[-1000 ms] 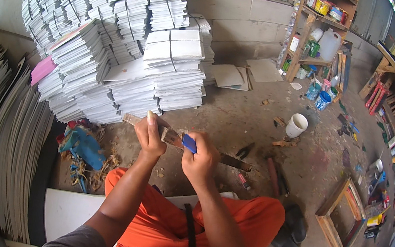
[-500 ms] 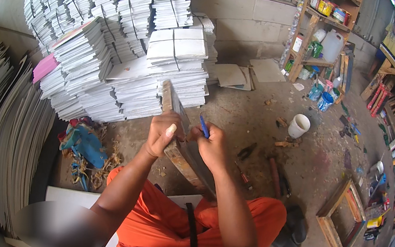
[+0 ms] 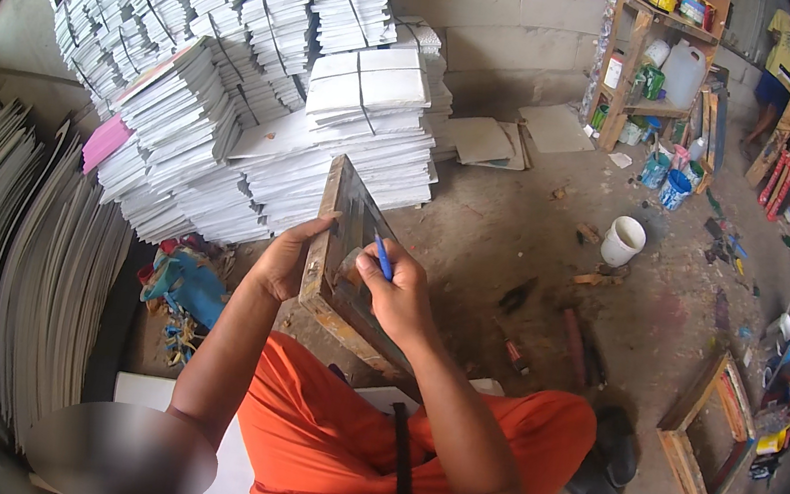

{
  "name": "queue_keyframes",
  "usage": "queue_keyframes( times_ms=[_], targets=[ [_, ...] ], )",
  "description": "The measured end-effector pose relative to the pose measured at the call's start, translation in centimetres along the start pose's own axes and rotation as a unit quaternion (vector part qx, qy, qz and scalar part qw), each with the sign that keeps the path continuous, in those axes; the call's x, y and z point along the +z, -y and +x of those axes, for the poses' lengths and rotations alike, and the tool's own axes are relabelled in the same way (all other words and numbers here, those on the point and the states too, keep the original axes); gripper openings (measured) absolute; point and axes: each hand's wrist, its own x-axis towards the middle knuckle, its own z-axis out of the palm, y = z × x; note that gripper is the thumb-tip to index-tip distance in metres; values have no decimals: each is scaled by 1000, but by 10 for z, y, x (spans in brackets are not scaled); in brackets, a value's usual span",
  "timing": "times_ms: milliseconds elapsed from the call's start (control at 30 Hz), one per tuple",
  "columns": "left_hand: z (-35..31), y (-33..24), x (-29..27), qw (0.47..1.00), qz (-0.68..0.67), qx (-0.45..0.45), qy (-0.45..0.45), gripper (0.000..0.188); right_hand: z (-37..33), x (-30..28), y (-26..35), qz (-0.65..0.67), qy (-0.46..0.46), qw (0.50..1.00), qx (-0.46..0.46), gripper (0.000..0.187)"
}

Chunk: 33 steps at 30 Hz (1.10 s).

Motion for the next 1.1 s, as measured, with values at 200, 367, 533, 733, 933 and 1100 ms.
queue_keyframes(
  times_ms=[200, 367, 533, 733, 933, 1100],
  targets=[
    [6, -8, 12, 989, 119, 79, 26, 48, 0, 0, 6, -61, -7, 994, -86, 14],
    [31, -26, 23, 980, 171, 70, 72, 49, -4, 0, 4, -112, -17, 988, -102, 14],
    [52, -33, 13, 967, 242, 22, 76, 46, -4, 17, -28, -155, -64, 977, -133, 14],
    [36, -7, 7, 756, 625, 165, -108, 47, -3, 34, -68, -112, -87, 983, -113, 18],
    [30, -12, -14, 753, 619, 169, -143, 52, 15, 17, -86, -167, -121, 973, -102, 19],
    [36, -24, -1, 780, 610, 89, -106, 56, 44, -31, -100, -79, -121, 989, -21, 18]
  ],
)
